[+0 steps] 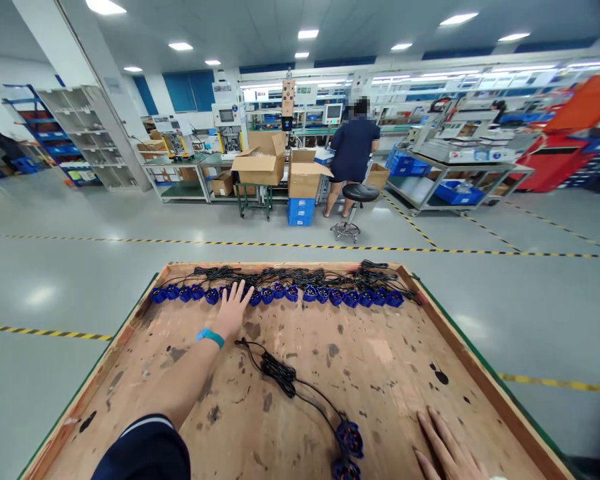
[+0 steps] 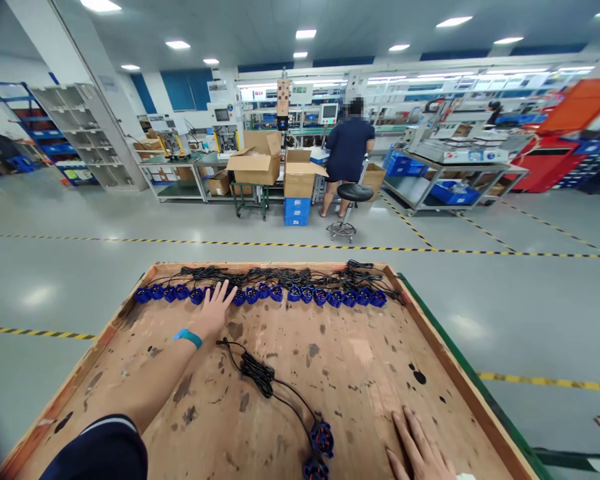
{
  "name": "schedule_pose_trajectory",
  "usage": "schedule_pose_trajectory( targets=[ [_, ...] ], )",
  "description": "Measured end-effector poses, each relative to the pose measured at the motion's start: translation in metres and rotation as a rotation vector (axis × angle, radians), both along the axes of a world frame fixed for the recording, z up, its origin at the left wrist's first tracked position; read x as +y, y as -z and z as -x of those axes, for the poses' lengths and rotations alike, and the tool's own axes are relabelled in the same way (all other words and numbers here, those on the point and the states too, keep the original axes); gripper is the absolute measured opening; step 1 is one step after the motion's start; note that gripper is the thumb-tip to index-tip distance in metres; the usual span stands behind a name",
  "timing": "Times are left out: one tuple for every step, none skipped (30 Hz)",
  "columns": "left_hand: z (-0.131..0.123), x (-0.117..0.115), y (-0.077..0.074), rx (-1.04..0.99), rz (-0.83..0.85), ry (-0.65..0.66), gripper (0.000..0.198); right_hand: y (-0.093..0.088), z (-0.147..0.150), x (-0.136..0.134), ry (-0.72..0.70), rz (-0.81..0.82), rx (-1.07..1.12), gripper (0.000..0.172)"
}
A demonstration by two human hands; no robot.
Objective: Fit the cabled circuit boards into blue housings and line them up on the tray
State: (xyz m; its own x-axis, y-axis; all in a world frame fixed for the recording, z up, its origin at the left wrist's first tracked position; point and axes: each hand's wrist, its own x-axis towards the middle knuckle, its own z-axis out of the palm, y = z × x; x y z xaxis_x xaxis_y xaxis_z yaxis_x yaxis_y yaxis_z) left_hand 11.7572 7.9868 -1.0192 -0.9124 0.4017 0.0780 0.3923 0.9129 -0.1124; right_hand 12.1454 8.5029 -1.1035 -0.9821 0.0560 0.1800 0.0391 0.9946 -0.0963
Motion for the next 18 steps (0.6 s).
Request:
schedule_pose_trajectory(
  targets=[
    [0.000,0.006,0.000,-0.023,0.006,0.026,0.098,-0.003,0.000,-0.002,0.016,0.004,-0.012,0.073],
    [0.000,0.010,-0.001,-0.046,0.014,0.037,0.099,-0.006,0.001,-0.004,0.030,0.010,-0.027,0.072],
    [0.000,0.012,-0.003,-0.067,0.023,0.035,0.099,-0.009,0.002,-0.006,0.042,0.020,-0.045,0.071],
    [0.002,0.013,-0.005,-0.086,0.034,0.025,0.097,-0.012,0.003,-0.008,0.049,0.031,-0.060,0.070],
    [0.003,0.014,-0.008,-0.100,0.045,0.009,0.095,-0.015,0.004,-0.010,0.053,0.042,-0.069,0.070],
    [0.005,0.016,-0.011,-0.110,0.055,-0.008,0.092,-0.017,0.005,-0.011,0.057,0.052,-0.071,0.070],
    [0.007,0.020,-0.014,-0.115,0.063,-0.022,0.091,-0.018,0.005,-0.011,0.058,0.058,-0.066,0.070],
    [0.009,0.027,-0.017,-0.114,0.067,-0.028,0.090,-0.019,0.006,-0.012,0.058,0.059,-0.057,0.070],
    [0.010,0.036,-0.019,-0.109,0.068,-0.021,0.090,-0.019,0.007,-0.012,0.058,0.058,-0.048,0.070],
    [0.012,0.048,-0.019,-0.103,0.066,-0.001,0.092,-0.019,0.007,-0.011,0.056,0.056,-0.041,0.070],
    [0.012,0.061,-0.019,-0.099,0.063,0.031,0.093,-0.018,0.008,-0.011,0.056,0.056,-0.035,0.070],
    [0.013,0.075,-0.017,-0.102,0.061,0.066,0.094,-0.018,0.008,-0.011,0.056,0.058,-0.035,0.070],
    [0.014,0.088,-0.014,-0.114,0.061,0.095,0.094,-0.018,0.008,-0.011,0.056,0.062,-0.037,0.069],
    [0.015,0.099,-0.011,-0.131,0.064,0.114,0.093,-0.018,0.008,-0.011,0.058,0.069,-0.041,0.069],
    [0.016,0.107,-0.008,-0.150,0.070,0.122,0.091,-0.018,0.008,-0.011,0.061,0.079,-0.046,0.069],
    [0.016,0.112,-0.007,-0.165,0.078,0.120,0.090,-0.019,0.008,-0.012,0.065,0.089,-0.049,0.069],
    [0.017,0.114,-0.006,-0.174,0.087,0.113,0.088,-0.019,0.008,-0.012,0.069,0.101,-0.051,0.069],
    [0.018,0.114,-0.007,-0.177,0.096,0.104,0.087,-0.020,0.008,-0.012,0.070,0.112,-0.048,0.069]
  ],
)
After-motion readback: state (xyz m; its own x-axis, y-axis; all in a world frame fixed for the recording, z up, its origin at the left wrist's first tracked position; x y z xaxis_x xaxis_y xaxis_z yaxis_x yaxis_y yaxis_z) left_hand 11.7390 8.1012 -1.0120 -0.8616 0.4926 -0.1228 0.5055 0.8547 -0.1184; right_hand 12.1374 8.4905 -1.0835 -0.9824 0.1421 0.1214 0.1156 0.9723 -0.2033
